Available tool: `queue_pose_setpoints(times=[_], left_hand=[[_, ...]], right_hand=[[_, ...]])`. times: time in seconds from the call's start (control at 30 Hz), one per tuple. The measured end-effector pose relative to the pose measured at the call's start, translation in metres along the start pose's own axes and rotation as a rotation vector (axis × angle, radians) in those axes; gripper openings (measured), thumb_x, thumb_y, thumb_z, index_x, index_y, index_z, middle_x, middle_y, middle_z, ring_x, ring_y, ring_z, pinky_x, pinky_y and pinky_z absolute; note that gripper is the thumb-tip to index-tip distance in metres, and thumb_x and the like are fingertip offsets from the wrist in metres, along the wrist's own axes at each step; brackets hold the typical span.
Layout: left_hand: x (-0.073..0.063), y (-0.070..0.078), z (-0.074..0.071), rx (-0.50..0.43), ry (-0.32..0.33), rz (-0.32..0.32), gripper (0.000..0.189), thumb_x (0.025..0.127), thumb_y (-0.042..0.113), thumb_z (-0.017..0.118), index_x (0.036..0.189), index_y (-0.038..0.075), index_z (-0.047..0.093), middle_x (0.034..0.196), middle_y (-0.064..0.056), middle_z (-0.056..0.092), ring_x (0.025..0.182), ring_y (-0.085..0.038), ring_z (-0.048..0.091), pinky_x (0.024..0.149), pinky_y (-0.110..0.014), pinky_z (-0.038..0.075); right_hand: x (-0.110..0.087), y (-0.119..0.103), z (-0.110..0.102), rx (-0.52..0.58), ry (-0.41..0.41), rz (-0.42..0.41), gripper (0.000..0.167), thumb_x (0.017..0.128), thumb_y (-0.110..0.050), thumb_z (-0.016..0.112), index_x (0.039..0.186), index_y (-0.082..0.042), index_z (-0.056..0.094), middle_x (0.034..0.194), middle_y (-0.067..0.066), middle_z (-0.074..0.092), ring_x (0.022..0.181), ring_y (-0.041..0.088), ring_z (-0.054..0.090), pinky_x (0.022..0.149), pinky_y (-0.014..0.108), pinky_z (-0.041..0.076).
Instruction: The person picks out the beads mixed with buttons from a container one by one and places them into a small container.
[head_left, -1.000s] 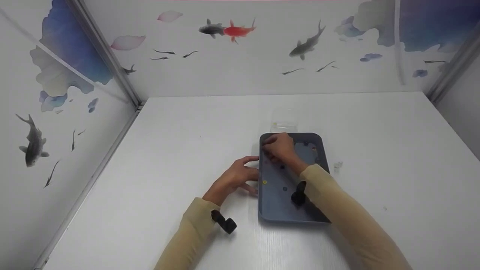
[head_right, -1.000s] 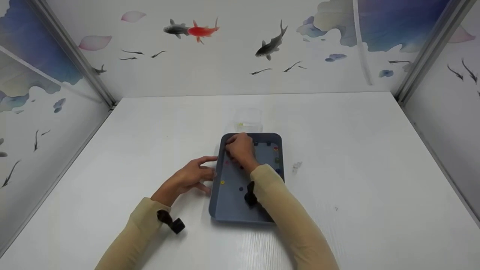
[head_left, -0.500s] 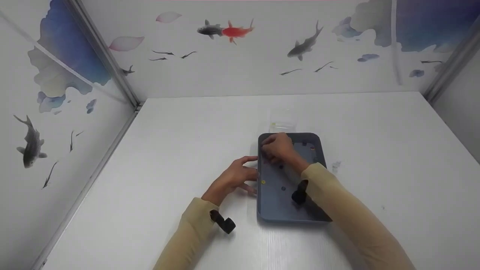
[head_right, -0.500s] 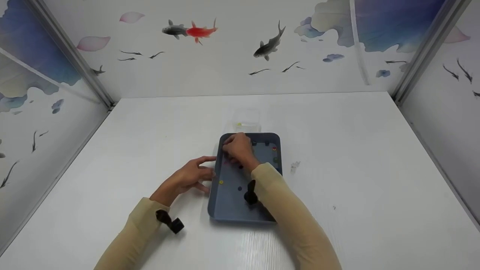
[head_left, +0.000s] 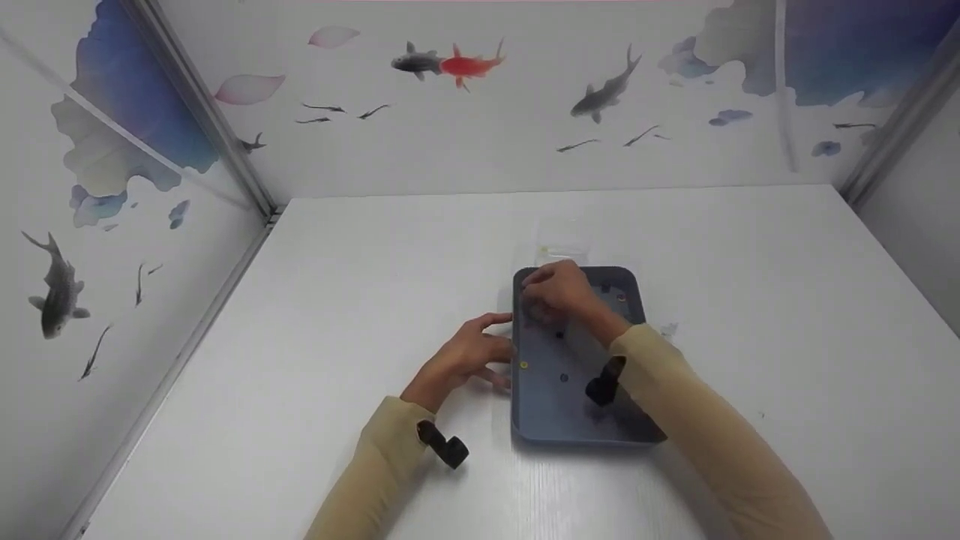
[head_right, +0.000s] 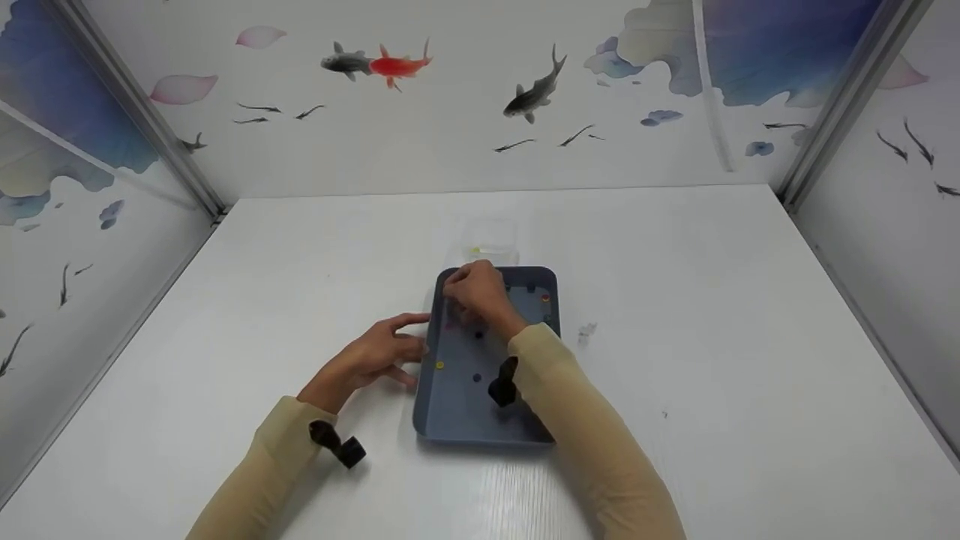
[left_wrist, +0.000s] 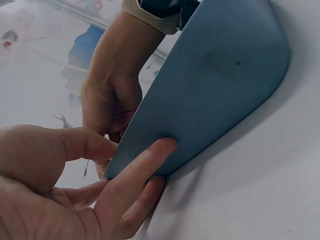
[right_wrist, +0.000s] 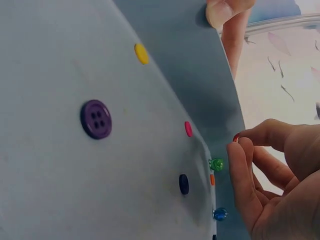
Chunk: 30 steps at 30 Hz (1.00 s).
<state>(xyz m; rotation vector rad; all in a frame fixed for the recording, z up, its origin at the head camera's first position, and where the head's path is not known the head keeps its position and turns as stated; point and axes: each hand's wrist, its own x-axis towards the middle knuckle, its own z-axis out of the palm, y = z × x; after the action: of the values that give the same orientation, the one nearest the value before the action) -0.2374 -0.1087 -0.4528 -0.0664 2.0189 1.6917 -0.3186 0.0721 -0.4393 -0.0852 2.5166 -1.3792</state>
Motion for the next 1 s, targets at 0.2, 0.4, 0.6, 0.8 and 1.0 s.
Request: queue_pose_setpoints(times=[0.2,0.4,0.6,0.8,1.0], left_hand=[[0.001,-0.002,0.001,0.014,0.01,-0.015,0.064,0.093,0.01,0.066,0.152,0.015,0.041,0.118,-0.016,0.073,0.107,-0.027,0.072,0.066,-0.036,0.066],[0.0,-0.003,0.001,0.003,0.003,0.002,0.064,0.092,0.008,0.062,0.152,0.013,0.04,0.12,-0.019,0.072,0.11,-0.03,0.071,0.063,-0.034,0.065],[-0.001,-0.001,0.001,0.002,0.007,-0.006,0.064,0.091,0.009,0.063,0.152,0.014,0.041,0.118,-0.018,0.072,0.109,-0.029,0.071,0.063,-0.034,0.065],[-0.001,0.001,0.0,0.004,0.01,-0.012,0.064,0.092,0.008,0.064,0.152,0.015,0.042,0.118,-0.017,0.072,0.108,-0.028,0.071,0.062,-0.034,0.065],[0.0,0.0,0.001,0.006,0.021,-0.023,0.065,0.09,0.007,0.065,0.151,0.016,0.043,0.117,-0.017,0.073,0.108,-0.028,0.072,0.062,-0.033,0.065]], right_hand=[[-0.005,-0.005,-0.005,-0.022,-0.012,-0.006,0.027,0.093,-0.019,0.067,0.115,-0.005,0.073,0.108,0.015,0.074,0.074,0.018,0.067,0.06,0.026,0.058],[-0.009,-0.012,-0.01,-0.009,-0.014,-0.031,0.027,0.094,-0.02,0.066,0.116,-0.007,0.073,0.113,0.016,0.074,0.089,0.031,0.069,0.068,0.035,0.062],[-0.009,-0.019,-0.017,-0.018,-0.014,-0.044,0.027,0.093,-0.02,0.065,0.115,-0.007,0.073,0.108,0.016,0.074,0.091,0.031,0.07,0.07,0.035,0.063],[-0.009,-0.026,-0.026,-0.044,-0.001,-0.075,0.027,0.096,-0.02,0.064,0.117,-0.006,0.072,0.113,0.018,0.072,0.093,0.036,0.073,0.068,0.035,0.064],[-0.01,-0.026,-0.031,-0.067,0.018,-0.096,0.026,0.097,-0.021,0.063,0.116,-0.007,0.073,0.12,0.017,0.069,0.093,0.036,0.069,0.07,0.036,0.063]])
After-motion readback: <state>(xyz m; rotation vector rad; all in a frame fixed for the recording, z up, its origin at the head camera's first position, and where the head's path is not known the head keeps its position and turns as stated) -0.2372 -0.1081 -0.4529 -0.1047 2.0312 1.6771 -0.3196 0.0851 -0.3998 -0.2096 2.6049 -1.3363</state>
